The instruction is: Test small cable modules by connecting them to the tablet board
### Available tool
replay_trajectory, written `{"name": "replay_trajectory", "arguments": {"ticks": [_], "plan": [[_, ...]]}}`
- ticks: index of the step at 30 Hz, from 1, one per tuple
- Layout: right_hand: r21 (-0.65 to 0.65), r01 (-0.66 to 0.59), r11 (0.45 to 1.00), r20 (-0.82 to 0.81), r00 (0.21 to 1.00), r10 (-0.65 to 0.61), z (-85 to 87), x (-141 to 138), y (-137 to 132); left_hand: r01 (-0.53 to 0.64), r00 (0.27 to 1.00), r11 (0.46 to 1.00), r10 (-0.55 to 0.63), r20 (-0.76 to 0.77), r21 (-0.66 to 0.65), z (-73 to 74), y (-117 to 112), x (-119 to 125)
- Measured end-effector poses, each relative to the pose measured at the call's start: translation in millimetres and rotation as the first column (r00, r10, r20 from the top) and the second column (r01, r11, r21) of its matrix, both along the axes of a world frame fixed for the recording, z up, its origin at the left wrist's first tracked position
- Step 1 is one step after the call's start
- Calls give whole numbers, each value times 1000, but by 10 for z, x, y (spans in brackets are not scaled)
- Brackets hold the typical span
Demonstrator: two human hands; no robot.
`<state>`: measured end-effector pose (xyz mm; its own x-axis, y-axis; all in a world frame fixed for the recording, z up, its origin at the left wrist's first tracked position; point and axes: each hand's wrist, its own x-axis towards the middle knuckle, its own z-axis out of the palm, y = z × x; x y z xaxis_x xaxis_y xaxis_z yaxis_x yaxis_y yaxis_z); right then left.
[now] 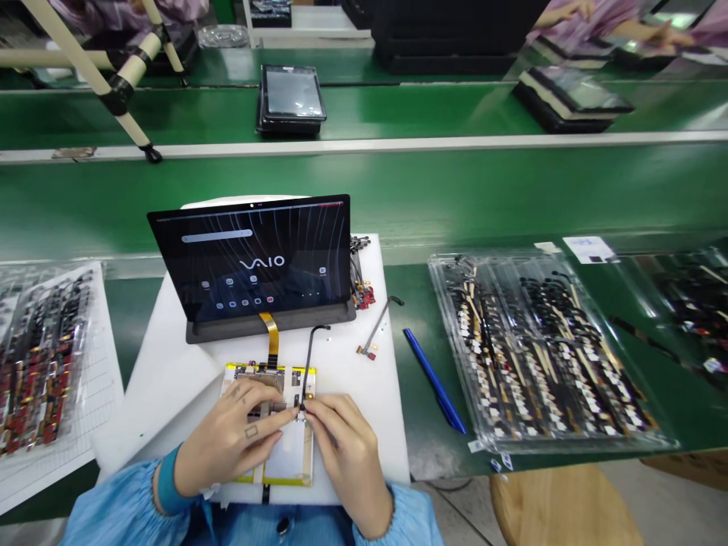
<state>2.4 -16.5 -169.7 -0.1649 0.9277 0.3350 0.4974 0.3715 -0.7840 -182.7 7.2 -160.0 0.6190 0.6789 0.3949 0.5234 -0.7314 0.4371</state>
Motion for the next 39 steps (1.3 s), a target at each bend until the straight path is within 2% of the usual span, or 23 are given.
{"name": "replay_trajectory", "arguments": {"ticks": [5, 9, 13, 16, 18, 20, 22, 24, 26, 28, 30, 31, 36, 39], "plan": [[13, -6, 1000, 12, 1000, 6, -3, -7, 12, -12, 996, 998, 17, -88, 60, 42, 3, 19], [32, -9, 999, 22, 1000, 8, -16, -23, 33, -61, 986, 990, 79, -148, 125, 88, -18, 81], [79, -11, 997, 88, 996, 4, 46, -43, 13, -103, 973, 984, 129, -189, 146, 43, -110, 100], [97, -13, 995, 229, 973, -10, 159, -11, -44, -121, 960, 988, 142, -242, 99, -46, -221, -31], [148, -20, 989, 312, 950, -27, 223, 39, -61, -188, 942, 979, 203, -269, 81, -93, -296, -209], [187, -15, 982, 349, 936, -52, 242, 95, -14, -365, 873, 924, 382, -304, 111, -110, -357, -431], [184, -27, 982, 370, 928, -43, 208, 133, 128, -528, 748, 821, 571, -338, 218, -98, -397, -648], [186, -104, 977, 408, 913, 19, 134, 133, 359, -572, 656, 749, 663, -360, 335, -72, -421, -817], [233, -238, 943, 471, 876, 105, 56, 90, 636, -560, 630, 724, 688, -361, 403, -48, -438, -927], [314, -397, 862, 545, 819, 178, 7, 11, 894, -555, 643, 722, 688, -338, 414, -31, -450, -994], [360, -479, 800, 593, 780, 200, 2, -82, 1081, -562, 666, 725, 682, -302, 398, -12, -455, -1043], [374, -492, 786, 604, 773, 196, 16, -126, 1142, -560, 682, 728, 676, -280, 394, 3, -454, -1066], [445, -465, 765, 588, 796, 142, 187, -224, 1197, -419, 834, 808, 523, -177, 414, 162, -405, -1078], [522, -326, 788, 467, 882, 56, 296, -168, 1148, -362, 891, 878, 425, -162, 313, 276, -345, -913]]}}
